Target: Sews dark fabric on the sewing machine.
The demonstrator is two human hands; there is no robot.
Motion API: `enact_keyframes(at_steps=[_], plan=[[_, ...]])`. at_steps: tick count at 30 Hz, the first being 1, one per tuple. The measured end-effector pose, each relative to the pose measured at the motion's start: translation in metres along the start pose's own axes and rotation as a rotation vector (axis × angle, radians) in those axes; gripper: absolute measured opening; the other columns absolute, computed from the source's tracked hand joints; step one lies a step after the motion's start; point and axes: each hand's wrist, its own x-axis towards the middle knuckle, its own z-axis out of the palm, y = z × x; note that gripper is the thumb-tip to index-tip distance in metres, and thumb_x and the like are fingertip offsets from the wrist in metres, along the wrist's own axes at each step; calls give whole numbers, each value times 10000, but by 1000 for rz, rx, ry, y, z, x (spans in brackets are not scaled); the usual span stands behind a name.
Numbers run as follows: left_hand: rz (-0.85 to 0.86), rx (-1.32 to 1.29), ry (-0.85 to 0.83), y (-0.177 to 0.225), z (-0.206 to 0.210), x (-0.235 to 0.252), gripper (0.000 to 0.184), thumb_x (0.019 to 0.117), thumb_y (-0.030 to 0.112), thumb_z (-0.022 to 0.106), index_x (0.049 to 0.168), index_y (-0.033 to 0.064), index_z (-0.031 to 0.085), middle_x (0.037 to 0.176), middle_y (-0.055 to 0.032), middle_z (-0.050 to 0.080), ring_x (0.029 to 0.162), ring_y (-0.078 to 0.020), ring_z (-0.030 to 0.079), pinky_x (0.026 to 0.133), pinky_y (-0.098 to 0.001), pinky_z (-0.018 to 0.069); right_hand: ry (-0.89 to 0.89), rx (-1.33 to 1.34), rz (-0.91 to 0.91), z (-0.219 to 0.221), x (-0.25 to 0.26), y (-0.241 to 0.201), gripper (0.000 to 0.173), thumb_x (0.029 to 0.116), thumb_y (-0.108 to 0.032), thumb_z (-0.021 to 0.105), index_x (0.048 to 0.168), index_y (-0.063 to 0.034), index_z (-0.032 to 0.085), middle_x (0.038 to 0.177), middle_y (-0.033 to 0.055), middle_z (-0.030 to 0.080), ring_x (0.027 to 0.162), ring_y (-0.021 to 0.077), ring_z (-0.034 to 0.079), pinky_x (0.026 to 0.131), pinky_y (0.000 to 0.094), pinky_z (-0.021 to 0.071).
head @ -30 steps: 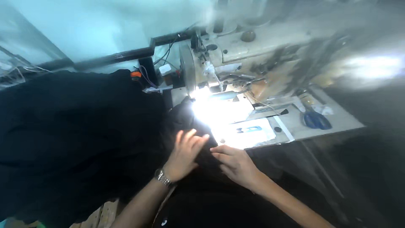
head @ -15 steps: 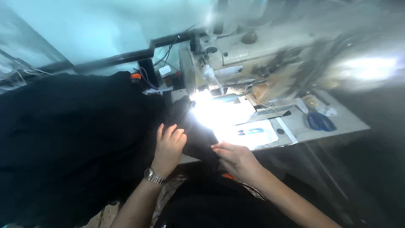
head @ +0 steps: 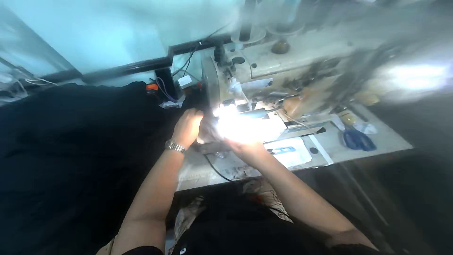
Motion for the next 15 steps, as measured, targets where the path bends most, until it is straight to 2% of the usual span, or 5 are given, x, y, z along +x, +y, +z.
enact_keyframes(at_steps=[3, 5, 8, 11, 15], plan=[[54, 28, 21, -11, -4, 7, 276, 949, -70, 576, 1185, 25, 682, 1346, -218, 604, 1316, -375, 563, 1099, -491, 486, -31, -30, 39, 3, 5, -1, 247, 1038, -263, 581, 1117, -160, 791, 946, 81, 763, 904, 273, 730, 771, 538, 578], [-5, 92, -77, 2, -34, -2, 550, 789, -27, 790, 1313, 46, 641, 1509, -259, 468, 1427, -439, 434, 1160, -556, 413, -1, -16, 25, 4, 4, 2, 231, 1024, -254, 596, 1087, -161, 798, 939, 72, 765, 897, 259, 733, 772, 532, 586], [45, 125, -119, 29, -82, -37, 359, 738, 253, 915, 971, 50, 731, 1407, -200, 565, 1462, -421, 373, 1216, -630, 281, -37, 48, 55, 1, 2, 6, 236, 1028, -263, 586, 1033, -140, 788, 897, 88, 751, 861, 272, 727, 735, 541, 582], [389, -178, -229, 67, -103, -88, 424, 991, 448, 622, 766, 93, 682, 932, -86, 705, 1079, -263, 655, 1045, -498, 462, -76, 72, -61, 0, -9, 11, 237, 1031, -201, 576, 1118, -189, 796, 1034, 77, 776, 967, 266, 746, 820, 524, 602], [620, -625, -498, 99, -86, -111, 540, 1012, 471, 602, 652, 69, 578, 720, -76, 596, 721, -223, 625, 657, -392, 524, -26, 44, -249, 3, -53, -1, 206, 979, -100, 617, 1060, -167, 794, 1184, 88, 739, 1020, 223, 737, 833, 395, 626]])
